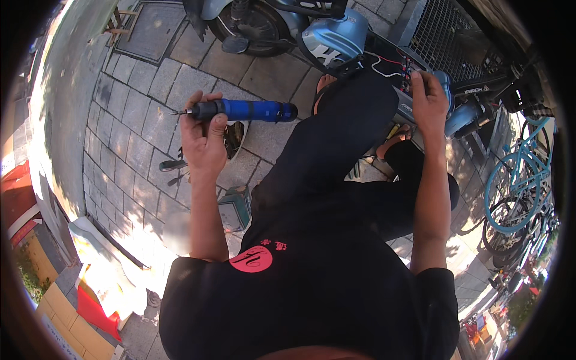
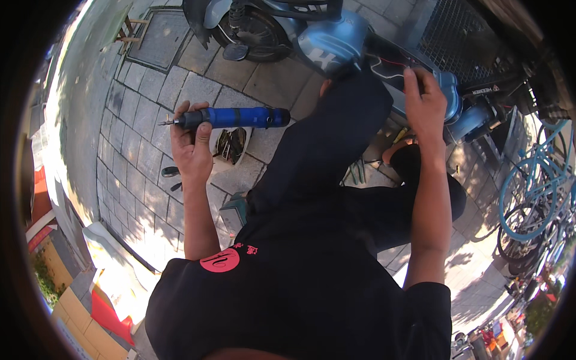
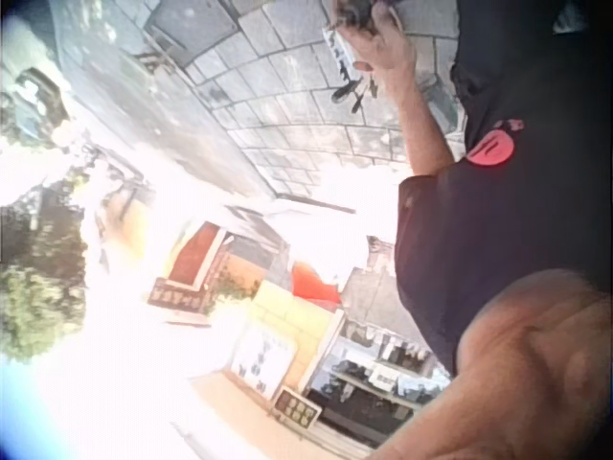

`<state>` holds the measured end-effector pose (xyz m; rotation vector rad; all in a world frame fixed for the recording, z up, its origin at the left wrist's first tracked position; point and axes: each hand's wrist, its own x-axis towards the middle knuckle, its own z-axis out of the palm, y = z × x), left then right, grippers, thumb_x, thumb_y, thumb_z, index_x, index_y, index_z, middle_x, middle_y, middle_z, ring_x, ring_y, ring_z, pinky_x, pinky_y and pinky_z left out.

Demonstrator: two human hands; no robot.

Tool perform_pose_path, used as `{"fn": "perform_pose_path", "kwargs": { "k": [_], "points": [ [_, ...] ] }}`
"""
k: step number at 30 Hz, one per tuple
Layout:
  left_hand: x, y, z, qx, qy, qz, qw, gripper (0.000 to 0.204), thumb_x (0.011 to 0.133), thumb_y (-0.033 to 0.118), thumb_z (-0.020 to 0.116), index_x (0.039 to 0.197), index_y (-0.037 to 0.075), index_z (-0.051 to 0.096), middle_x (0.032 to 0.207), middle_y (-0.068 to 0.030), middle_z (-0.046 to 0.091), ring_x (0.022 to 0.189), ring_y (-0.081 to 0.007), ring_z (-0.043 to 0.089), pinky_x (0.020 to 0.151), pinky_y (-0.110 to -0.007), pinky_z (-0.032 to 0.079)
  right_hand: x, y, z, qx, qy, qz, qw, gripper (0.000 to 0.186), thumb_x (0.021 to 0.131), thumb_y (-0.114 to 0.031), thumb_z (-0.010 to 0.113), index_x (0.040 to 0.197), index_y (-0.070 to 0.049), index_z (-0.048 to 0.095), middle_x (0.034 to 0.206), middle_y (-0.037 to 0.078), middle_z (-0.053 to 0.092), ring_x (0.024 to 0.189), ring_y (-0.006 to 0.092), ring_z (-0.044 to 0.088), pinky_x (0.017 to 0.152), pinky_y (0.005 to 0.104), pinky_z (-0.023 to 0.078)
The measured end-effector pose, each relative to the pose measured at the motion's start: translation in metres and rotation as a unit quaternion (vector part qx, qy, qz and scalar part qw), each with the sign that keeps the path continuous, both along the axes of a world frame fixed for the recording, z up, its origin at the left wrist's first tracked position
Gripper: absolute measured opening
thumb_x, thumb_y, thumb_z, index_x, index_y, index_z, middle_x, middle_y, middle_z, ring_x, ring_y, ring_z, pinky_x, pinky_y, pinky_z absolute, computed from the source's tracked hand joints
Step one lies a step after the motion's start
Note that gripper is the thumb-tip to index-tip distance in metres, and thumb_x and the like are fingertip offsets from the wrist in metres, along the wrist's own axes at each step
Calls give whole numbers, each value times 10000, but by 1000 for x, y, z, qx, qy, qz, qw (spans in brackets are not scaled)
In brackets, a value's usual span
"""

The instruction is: The person works on the battery compartment of a light blue electric scooter, connecting wires to the battery terminals and securing them. They then use a blue power drill to fasten the compartment cover and seat back into place.

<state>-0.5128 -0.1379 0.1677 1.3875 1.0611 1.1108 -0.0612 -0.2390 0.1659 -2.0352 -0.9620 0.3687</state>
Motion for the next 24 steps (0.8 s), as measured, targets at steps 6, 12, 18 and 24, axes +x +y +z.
{"fn": "perform_pose_path", "kwargs": {
  "k": [6,12,18,24],
  "points": [
    [15,53,91,92,-232,-84,965,739,1037,289,794,1610,-1,427,1470,-224,633,1326,-342,647,1128,-539,536,-76,-6,107,139,-13,254,957,375,1040,-312,784,1272,-18,763,1187,114,759,1031,220,719,931,343,562],
    [93,32,125,-14,-428,-151,891,647,1082,318,716,1601,27,462,1525,-194,603,1362,-409,647,1188,-632,486,-101,-39,113,-26,347,317,882,787,882,-328,899,1536,-30,577,1334,169,691,1183,284,699,1009,404,564],
    [165,19,112,-264,-532,-147,791,340,1070,419,708,1040,82,669,852,-12,606,782,-193,569,820,-400,503,-121,-108,102,123,42,185,974,697,858,-167,897,1480,-96,590,1327,157,649,1184,345,702,1008,405,559],
    [199,18,95,-271,-547,-289,737,329,1058,429,721,951,121,684,798,19,580,723,-161,531,731,-378,486,-94,-120,93,79,179,196,961,687,937,-376,838,1490,-17,643,1392,174,712,1269,263,687,1102,394,529]
  ]
}}
